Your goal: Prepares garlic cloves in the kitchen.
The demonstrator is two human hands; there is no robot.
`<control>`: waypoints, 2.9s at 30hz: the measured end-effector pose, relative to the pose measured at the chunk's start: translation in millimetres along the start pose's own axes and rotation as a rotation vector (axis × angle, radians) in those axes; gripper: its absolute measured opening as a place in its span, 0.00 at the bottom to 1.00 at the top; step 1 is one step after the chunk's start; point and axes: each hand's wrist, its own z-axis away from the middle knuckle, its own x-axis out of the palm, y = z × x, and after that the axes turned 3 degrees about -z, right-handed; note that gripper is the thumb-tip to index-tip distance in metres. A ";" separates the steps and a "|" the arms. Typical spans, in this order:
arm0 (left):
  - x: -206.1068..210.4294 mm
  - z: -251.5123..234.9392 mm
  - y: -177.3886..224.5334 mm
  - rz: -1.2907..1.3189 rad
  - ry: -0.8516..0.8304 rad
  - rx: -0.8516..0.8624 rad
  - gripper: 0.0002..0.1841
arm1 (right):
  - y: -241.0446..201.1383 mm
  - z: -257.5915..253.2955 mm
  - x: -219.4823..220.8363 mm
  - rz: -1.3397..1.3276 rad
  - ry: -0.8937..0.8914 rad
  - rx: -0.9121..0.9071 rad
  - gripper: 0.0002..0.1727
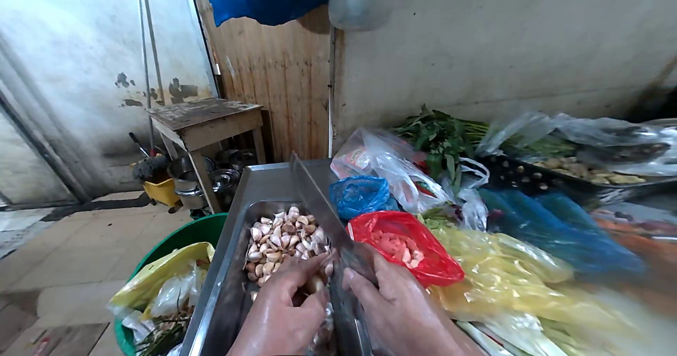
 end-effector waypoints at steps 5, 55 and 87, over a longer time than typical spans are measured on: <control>-2.7 -5.7 -2.7 0.387 0.006 -0.080 0.24 | 8.0 -4.9 -2.2 -0.029 0.056 0.011 0.22; -26.4 -25.6 -2.2 -1.475 -0.546 -0.255 0.15 | 8.0 -4.1 7.6 0.312 0.002 -0.117 0.23; 0.4 -12.3 62.9 -0.113 0.127 0.421 0.09 | -3.5 -5.3 -14.7 0.065 -0.294 0.062 0.28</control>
